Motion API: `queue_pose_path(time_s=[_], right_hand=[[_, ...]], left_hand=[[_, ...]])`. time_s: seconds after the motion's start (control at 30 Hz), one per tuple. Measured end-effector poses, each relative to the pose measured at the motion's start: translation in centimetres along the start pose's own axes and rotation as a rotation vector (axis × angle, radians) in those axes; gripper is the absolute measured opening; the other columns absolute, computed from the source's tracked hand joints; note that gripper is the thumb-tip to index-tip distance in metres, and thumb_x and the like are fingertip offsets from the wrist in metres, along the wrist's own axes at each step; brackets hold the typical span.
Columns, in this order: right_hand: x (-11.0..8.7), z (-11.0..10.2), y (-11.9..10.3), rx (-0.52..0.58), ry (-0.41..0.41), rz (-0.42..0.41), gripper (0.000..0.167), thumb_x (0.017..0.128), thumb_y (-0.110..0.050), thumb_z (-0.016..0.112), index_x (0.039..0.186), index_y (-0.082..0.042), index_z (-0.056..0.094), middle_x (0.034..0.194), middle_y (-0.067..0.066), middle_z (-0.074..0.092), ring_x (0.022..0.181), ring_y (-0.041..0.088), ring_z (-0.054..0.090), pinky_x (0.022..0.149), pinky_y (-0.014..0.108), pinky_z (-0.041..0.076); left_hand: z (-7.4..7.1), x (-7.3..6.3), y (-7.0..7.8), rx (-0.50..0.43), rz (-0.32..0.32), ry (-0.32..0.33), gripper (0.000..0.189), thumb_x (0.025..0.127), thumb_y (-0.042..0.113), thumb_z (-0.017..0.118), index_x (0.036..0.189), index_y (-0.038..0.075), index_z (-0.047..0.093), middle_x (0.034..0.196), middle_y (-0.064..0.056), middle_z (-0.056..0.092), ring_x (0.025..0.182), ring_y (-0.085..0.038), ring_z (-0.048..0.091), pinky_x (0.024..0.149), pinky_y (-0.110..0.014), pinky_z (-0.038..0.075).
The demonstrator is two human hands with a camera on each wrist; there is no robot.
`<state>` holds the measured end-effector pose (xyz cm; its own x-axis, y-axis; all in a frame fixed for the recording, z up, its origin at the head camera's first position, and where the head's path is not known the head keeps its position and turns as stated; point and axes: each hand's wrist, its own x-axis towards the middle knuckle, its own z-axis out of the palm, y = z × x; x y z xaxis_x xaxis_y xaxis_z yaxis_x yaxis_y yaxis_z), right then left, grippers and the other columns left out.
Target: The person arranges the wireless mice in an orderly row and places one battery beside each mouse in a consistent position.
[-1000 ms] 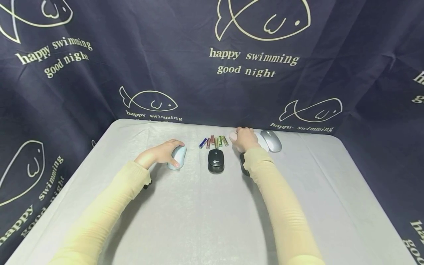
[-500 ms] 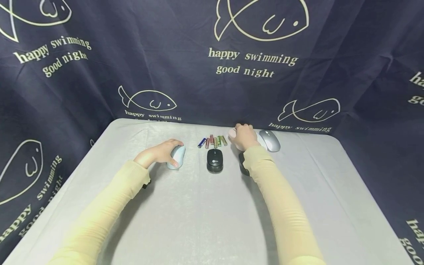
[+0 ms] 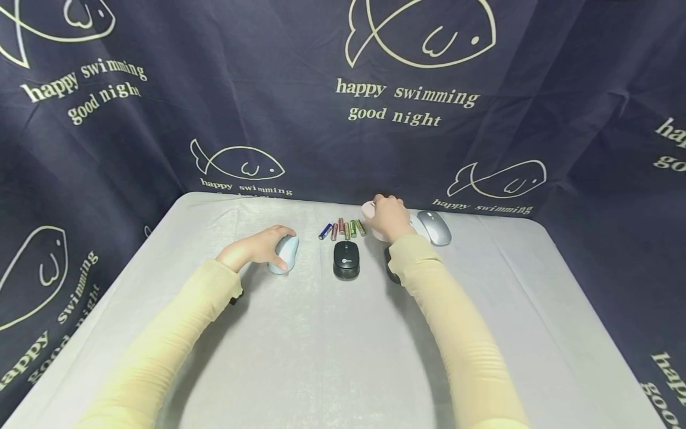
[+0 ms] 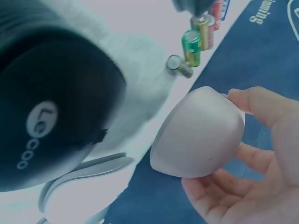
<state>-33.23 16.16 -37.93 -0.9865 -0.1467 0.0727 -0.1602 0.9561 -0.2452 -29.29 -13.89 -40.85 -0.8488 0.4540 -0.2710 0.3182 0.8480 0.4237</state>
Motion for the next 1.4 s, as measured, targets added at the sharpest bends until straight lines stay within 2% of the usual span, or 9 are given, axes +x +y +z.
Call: queue_pose_path(time_s=[0.37, 0.7, 0.87, 1.13, 1.4], right_hand=[[-1.0, -1.2, -1.6, 0.026, -0.006, 0.017, 0.054, 0.077, -0.028, 0.064, 0.123, 0.000, 0.055, 0.112, 0.026, 0.060, 0.098, 0.038, 0.058, 0.080, 0.047, 0.049], [-2.4, -1.3, -3.9, 0.054, -0.011, -0.033, 0.056, 0.077, -0.032, 0.067, 0.120, 0.003, 0.056, 0.109, 0.026, 0.060, 0.099, 0.037, 0.057, 0.080, 0.048, 0.051], [-3.3, -1.1, -5.1, 0.039, -0.020, -0.071, 0.054, 0.076, -0.033, 0.069, 0.115, 0.002, 0.059, 0.103, 0.022, 0.063, 0.097, 0.035, 0.057, 0.078, 0.045, 0.051], [-4.6, -0.8, -6.5, 0.063, 0.006, -0.122, 0.040, 0.075, -0.030, 0.068, 0.100, 0.000, 0.062, 0.091, 0.017, 0.065, 0.086, 0.031, 0.058, 0.070, 0.041, 0.051], [-5.7, -0.9, -7.5, 0.075, -0.023, -0.104, 0.047, 0.076, -0.037, 0.068, 0.106, -0.001, 0.060, 0.094, 0.018, 0.061, 0.086, 0.031, 0.058, 0.070, 0.041, 0.052]], left_hand=[[0.0, 0.0, 0.2, 0.000, -0.001, -0.001, 0.087, 0.071, 0.024, 0.082, 0.142, 0.005, 0.037, 0.147, -0.019, 0.034, 0.133, -0.035, 0.034, 0.109, -0.049, 0.033], [-0.1, -0.1, 0.2, -0.003, -0.003, -0.002, 0.088, 0.070, 0.024, 0.083, 0.142, 0.005, 0.037, 0.146, -0.020, 0.035, 0.132, -0.035, 0.036, 0.108, -0.049, 0.034], [-0.2, -0.1, 0.2, -0.011, -0.001, -0.004, 0.088, 0.070, 0.024, 0.083, 0.142, 0.004, 0.037, 0.146, -0.020, 0.034, 0.132, -0.036, 0.035, 0.108, -0.049, 0.034], [-0.2, -0.1, 0.1, -0.005, 0.013, -0.002, 0.087, 0.070, 0.024, 0.083, 0.141, 0.004, 0.037, 0.147, -0.020, 0.034, 0.133, -0.035, 0.034, 0.109, -0.048, 0.033], [-0.1, 0.1, 0.0, -0.005, 0.009, -0.011, 0.088, 0.070, 0.025, 0.082, 0.142, 0.004, 0.036, 0.147, -0.020, 0.034, 0.133, -0.035, 0.034, 0.109, -0.050, 0.033]])
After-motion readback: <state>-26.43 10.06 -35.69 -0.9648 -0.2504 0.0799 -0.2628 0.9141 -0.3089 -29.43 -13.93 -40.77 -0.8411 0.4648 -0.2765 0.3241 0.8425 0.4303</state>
